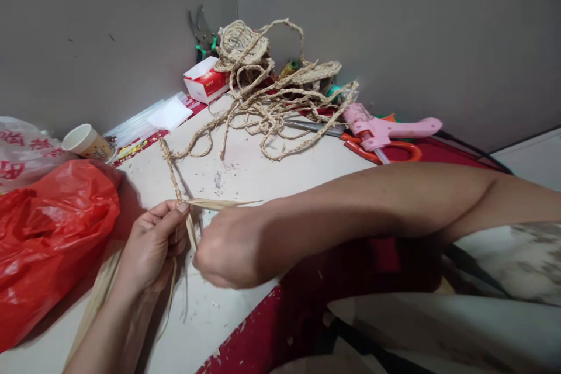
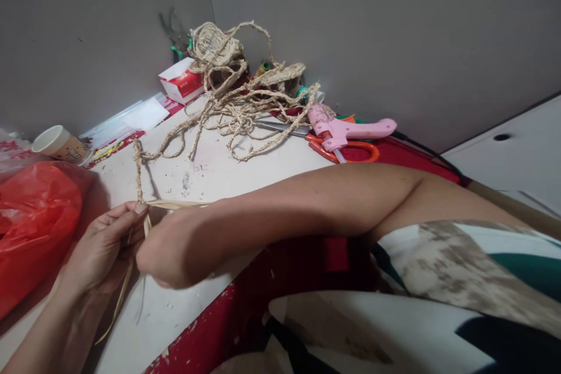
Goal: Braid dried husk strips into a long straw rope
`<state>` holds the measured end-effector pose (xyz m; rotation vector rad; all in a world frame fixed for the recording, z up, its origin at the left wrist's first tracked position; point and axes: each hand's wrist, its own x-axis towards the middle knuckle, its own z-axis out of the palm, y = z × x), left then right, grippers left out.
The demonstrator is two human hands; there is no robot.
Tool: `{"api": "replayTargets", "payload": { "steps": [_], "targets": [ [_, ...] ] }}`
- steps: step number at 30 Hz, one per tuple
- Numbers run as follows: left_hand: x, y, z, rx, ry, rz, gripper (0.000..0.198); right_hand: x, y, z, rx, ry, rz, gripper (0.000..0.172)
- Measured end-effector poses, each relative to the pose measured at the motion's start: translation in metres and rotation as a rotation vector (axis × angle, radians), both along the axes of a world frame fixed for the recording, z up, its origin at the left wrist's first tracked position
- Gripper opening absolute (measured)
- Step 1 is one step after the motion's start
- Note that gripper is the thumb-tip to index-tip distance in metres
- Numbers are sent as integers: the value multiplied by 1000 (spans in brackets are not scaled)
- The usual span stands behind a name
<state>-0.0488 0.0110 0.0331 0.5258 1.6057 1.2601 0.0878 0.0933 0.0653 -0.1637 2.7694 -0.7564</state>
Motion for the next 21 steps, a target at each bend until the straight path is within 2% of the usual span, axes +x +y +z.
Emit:
{"api": "replayTargets", "payload": {
  "steps": [2, 3, 5, 7, 8, 9, 14, 16, 21],
  "targets": [
    [-2, -1, 1, 13, -23, -12, 28, 6, 3, 10, -148, 31, 60, 35],
    [-3, -2, 0, 23, -33, -24, 27, 7, 7, 13, -234, 86, 7, 37],
    [-6, -3, 0, 42, -47, -44, 26, 4, 17, 14, -340, 258, -247, 35],
    [-8, -3, -1, 48, -58, -51, 26, -5, 29, 7, -332, 451, -551, 28],
    [-8, -3, -1, 49, -62, -50, 27, -11, 34, 1, -318, 500, -641, 25],
    [-8, -3, -1, 49, -65, -51, 27, -16, 39, -5, -330, 478, -671, 23],
    [-9, -2, -1, 37, -34, -103, 22, -29, 47, -29, -746, -71, -544, 35],
    [-10, -1, -2, 32, -17, -128, 22, -29, 49, -32, -819, -131, -521, 36],
    [-9, 0, -3, 10, 56, -181, 21, -31, 57, -36, -867, -163, -476, 30]
  ]
}}
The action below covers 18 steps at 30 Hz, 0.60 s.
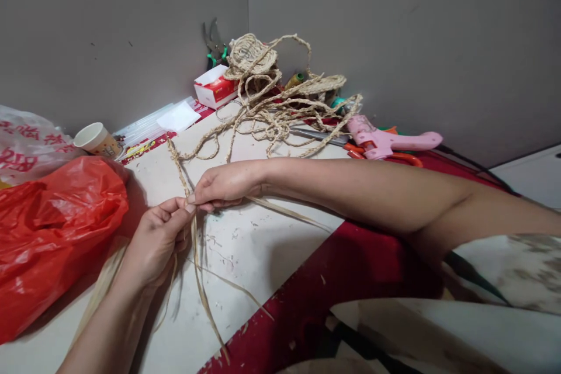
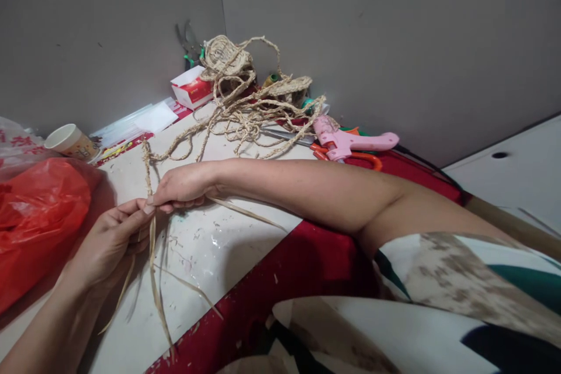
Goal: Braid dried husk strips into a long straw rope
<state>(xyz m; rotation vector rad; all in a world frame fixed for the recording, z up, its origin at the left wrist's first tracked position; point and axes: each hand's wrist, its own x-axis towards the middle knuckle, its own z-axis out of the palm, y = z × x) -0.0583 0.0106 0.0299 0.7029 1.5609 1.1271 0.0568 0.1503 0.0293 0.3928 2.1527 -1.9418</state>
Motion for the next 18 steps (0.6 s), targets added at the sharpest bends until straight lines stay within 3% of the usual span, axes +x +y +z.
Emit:
{"api": "replayTargets", "payload": {
  "steps": [5, 13, 18],
  "targets": [
    [-2, -5, 2, -4, 156, 0, 22, -1, -6, -5, -12, 39, -96, 25],
    [-10, -12, 8, -32, 545, -126, 30, 2, -23, -2, 195, 91, -277, 20],
    [12, -16, 19, -29, 836, -133, 28, 0, -29, -7, 79, 102, -350, 20]
  ]
}}
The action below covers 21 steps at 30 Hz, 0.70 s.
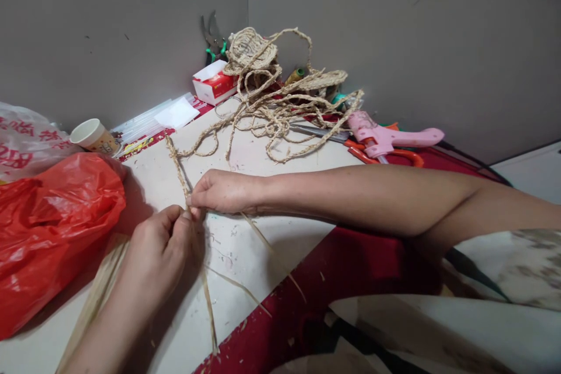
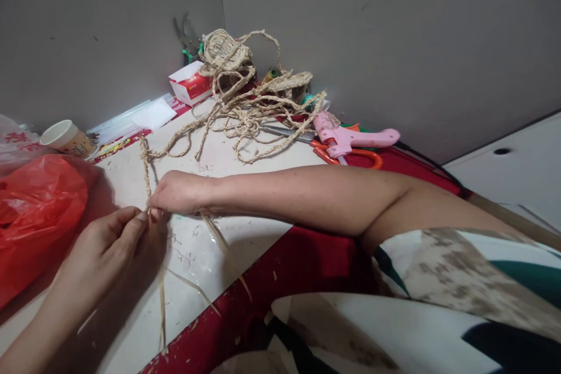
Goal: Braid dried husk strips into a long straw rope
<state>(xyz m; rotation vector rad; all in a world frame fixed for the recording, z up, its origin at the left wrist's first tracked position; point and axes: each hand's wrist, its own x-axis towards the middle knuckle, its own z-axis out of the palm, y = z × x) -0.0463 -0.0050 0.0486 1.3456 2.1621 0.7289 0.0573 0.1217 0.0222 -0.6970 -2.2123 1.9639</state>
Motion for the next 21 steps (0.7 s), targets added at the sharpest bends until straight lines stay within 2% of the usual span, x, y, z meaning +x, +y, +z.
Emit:
{"api": "replayTargets", "payload": {
  "steps": [4, 9, 13, 15, 18, 20, 21],
  "targets": [
    [15, -3, -8, 19, 243, 2, 17, 0, -3, -6, -117, -28, -22, 25],
    [20, -8, -20, 93, 287, 48, 15, 1, -6, -5, -241, 19, -13, 25],
    [16, -11, -9, 38, 222, -60, 14, 2, -5, 2, -314, -17, 1, 22],
    [9, -11, -1, 67, 197, -61, 22, 3, -3, 6, -365, -21, 8, 21],
    [-5, -5, 2, 183, 16, 100, 25, 6, -1, 9, -420, 8, 54, 11],
    [-16, 2, -3, 163, -240, 192, 23, 7, 0, 8, -452, 25, 96, 11],
    [-21, 6, -7, 138, -400, 247, 29, 7, 1, 7, -466, 33, 121, 16]
  ]
}}
